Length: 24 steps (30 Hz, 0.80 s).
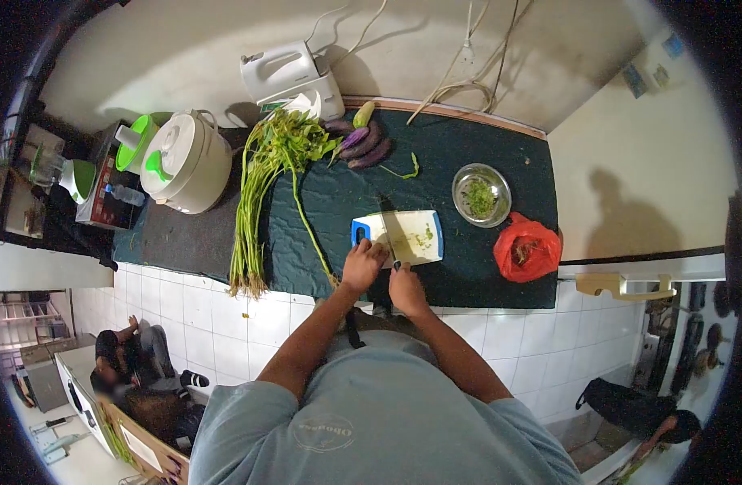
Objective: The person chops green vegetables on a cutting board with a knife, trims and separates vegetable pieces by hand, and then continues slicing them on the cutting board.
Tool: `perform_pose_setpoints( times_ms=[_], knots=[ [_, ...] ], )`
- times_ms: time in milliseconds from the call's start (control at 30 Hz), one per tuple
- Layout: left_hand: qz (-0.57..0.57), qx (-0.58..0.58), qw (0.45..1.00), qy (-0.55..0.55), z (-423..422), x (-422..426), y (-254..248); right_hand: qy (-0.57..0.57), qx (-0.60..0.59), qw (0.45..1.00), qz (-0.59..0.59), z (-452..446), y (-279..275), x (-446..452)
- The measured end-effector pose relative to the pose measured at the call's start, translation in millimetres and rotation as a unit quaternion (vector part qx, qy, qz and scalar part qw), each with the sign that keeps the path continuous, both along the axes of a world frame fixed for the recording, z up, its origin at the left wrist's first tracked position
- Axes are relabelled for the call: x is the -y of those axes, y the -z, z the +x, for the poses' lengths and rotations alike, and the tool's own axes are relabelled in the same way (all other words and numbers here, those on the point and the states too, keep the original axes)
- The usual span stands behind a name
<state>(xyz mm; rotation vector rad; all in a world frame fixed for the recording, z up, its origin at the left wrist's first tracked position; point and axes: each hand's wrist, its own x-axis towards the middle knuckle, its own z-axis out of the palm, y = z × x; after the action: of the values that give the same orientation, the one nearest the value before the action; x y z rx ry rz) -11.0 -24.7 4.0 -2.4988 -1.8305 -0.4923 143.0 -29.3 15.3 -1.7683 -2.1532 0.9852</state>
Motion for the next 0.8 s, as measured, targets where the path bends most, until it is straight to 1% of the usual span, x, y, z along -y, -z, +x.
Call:
perform_pose_setpoints(
  times_ms=[67, 100, 167, 200, 267, 367, 467, 567, 700, 767, 800],
  knots=[
    [0.012, 0.016, 1.0, 0.008, -0.7, 1.0, -3.6, 0.052, 0.023, 0.996, -0.072, -2.5, -4.2, 2.7],
    [0.012, 0.016, 1.0, 0.008, -0.3, 1.5, -4.0, 0.052, 0.023, 0.996, -0.072, -2.5, -3.4, 0.5],
    [0.001, 0.003, 1.0, 0.005, 1.1, -1.0, -5.5, 0.02, -0.017, 0.999, -0.031, -1.0, -2.2, -11.1],
    [0.003, 0.003, 1.0, 0.007, 0.5, -1.0, -0.3, 0.022, -0.017, 0.999, -0.03, -0.5, -4.7, -14.4],
    [-0.063, -0.016, 0.998, 0.012, -2.1, -2.8, 9.1, 0.0, 0.002, 0.999, -0.034, -0.7, -10.6, -21.0],
    [-0.072, -0.019, 0.997, 0.005, -0.8, -0.7, 1.4, -0.013, 0.001, 0.999, -0.035, 0.1, -12.0, -13.8],
    [-0.051, 0.002, 0.999, 0.003, -0.9, 1.3, 1.8, 0.009, 0.018, 0.998, -0.058, -2.9, -14.2, -3.2],
    [-0.047, 0.002, 0.999, -0.002, 1.4, 0.1, 0.5, 0.005, 0.015, 0.999, -0.037, -3.4, -3.8, -6.5],
    [-0.016, 0.01, 1.0, -0.009, 2.5, -3.4, -3.6, 0.006, 0.02, 0.999, -0.042, -1.4, -11.6, -12.8],
    [-0.046, -0.007, 0.999, -0.014, 3.4, -1.8, -5.7, -0.006, 0.062, 0.996, -0.06, 2.9, -16.5, -2.0],
    [-0.044, -0.007, 0.999, -0.013, 4.4, -0.2, -6.7, -0.005, 0.062, 0.996, -0.059, 6.5, -14.3, 3.4]
  ],
)
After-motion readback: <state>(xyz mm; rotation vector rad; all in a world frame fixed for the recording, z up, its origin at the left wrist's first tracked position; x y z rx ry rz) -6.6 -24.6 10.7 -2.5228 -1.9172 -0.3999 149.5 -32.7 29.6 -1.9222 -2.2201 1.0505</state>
